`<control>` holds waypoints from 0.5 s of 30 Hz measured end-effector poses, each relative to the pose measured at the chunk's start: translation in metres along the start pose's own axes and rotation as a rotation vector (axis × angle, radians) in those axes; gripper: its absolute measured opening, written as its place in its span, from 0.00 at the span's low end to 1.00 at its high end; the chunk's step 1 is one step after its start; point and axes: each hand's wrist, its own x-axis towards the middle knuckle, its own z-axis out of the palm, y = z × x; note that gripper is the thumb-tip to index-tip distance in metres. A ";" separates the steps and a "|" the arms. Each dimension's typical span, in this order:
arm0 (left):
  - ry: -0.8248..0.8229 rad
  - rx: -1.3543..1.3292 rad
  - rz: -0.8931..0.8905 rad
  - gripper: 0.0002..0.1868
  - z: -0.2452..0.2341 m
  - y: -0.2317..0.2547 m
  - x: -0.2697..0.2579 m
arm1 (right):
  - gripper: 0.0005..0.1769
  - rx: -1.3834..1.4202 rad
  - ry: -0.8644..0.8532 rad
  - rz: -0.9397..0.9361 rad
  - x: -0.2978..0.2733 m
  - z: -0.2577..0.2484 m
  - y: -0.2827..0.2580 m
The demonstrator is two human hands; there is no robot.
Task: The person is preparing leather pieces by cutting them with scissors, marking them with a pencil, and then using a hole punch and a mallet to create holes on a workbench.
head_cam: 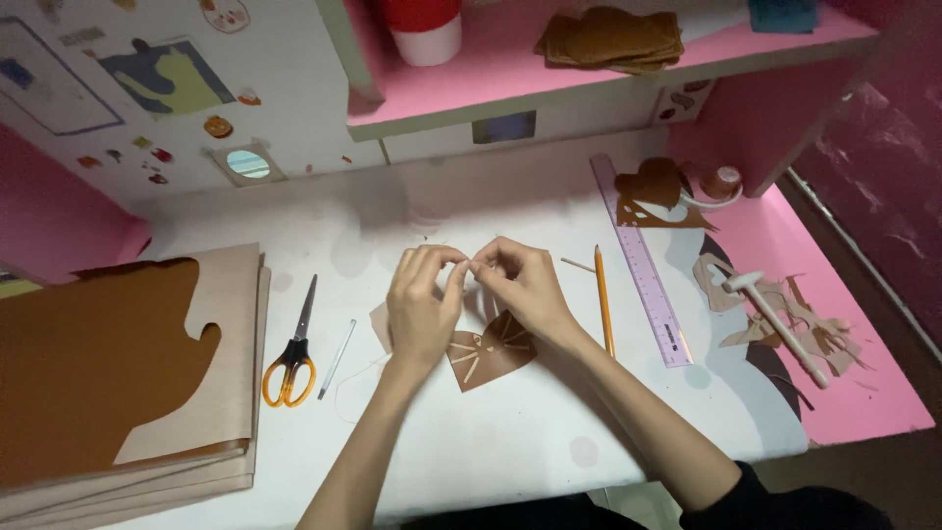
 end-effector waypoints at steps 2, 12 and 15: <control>0.000 0.037 0.024 0.02 0.004 -0.002 -0.003 | 0.03 0.005 -0.023 0.064 0.002 -0.001 -0.001; 0.064 0.202 0.161 0.08 0.022 0.002 -0.022 | 0.04 -0.083 -0.124 0.248 0.003 0.006 0.019; 0.051 0.142 0.076 0.06 0.034 -0.013 -0.032 | 0.05 -0.051 -0.129 0.262 0.002 0.008 0.002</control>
